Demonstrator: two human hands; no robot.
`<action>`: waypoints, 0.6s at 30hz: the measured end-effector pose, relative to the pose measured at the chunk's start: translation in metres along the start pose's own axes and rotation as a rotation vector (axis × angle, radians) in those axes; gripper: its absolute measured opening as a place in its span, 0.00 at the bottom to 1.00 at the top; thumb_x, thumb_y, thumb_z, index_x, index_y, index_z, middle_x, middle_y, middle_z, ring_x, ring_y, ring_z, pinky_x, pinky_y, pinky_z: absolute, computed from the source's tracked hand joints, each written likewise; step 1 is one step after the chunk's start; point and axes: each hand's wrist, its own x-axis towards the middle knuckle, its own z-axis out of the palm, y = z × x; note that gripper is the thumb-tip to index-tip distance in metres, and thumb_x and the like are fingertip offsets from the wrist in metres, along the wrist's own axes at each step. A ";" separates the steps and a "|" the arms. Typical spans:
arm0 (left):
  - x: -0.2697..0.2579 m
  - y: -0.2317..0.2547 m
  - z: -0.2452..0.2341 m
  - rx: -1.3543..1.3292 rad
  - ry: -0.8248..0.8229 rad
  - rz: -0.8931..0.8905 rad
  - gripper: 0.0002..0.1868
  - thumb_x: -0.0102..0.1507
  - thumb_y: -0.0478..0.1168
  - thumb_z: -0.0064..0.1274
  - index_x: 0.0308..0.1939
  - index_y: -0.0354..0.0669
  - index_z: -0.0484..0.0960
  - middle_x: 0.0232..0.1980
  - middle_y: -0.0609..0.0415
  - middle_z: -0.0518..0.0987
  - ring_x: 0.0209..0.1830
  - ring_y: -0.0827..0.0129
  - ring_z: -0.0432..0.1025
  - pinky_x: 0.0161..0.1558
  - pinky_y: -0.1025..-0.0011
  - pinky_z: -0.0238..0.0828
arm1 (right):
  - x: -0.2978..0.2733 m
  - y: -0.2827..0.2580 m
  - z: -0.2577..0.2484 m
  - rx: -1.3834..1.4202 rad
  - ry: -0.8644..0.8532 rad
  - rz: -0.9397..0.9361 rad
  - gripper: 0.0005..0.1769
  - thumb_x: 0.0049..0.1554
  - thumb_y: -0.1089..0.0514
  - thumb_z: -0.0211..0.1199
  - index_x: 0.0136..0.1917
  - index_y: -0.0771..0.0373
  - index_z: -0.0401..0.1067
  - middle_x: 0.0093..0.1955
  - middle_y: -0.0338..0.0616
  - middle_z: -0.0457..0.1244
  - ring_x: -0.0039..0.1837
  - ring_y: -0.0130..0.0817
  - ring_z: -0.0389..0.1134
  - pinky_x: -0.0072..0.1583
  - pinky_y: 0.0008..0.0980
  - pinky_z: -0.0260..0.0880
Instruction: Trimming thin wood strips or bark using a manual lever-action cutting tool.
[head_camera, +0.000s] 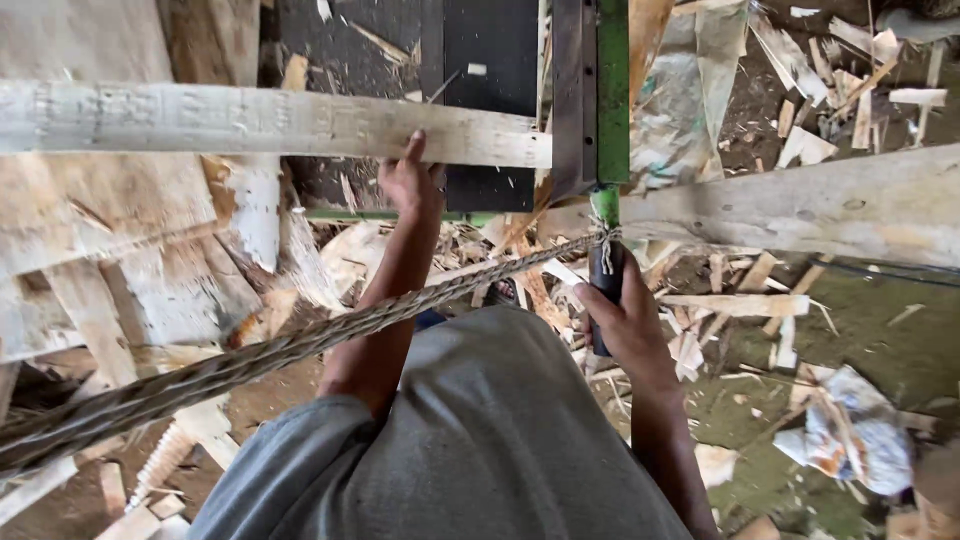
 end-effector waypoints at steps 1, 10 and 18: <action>0.001 -0.006 0.002 -0.011 0.005 -0.010 0.28 0.56 0.36 0.64 0.59 0.30 0.76 0.55 0.41 0.81 0.58 0.44 0.76 0.50 0.45 0.80 | 0.002 0.003 0.002 -0.015 0.002 0.003 0.38 0.57 0.56 0.64 0.77 0.57 0.55 0.38 0.43 0.64 0.34 0.30 0.68 0.33 0.32 0.71; 0.009 -0.036 0.012 -0.127 0.164 -0.127 0.21 0.58 0.31 0.61 0.56 0.32 0.78 0.57 0.39 0.81 0.59 0.45 0.75 0.57 0.40 0.80 | 0.010 0.003 -0.002 -0.319 0.050 0.030 0.36 0.58 0.57 0.63 0.75 0.61 0.52 0.36 0.41 0.63 0.29 0.31 0.66 0.31 0.34 0.71; 0.010 -0.036 0.015 -0.124 0.120 -0.135 0.23 0.58 0.29 0.60 0.57 0.39 0.76 0.53 0.41 0.82 0.53 0.49 0.78 0.51 0.49 0.83 | 0.035 0.082 0.021 -0.206 0.196 0.021 0.30 0.55 0.48 0.62 0.67 0.62 0.63 0.35 0.41 0.63 0.29 0.31 0.61 0.28 0.33 0.64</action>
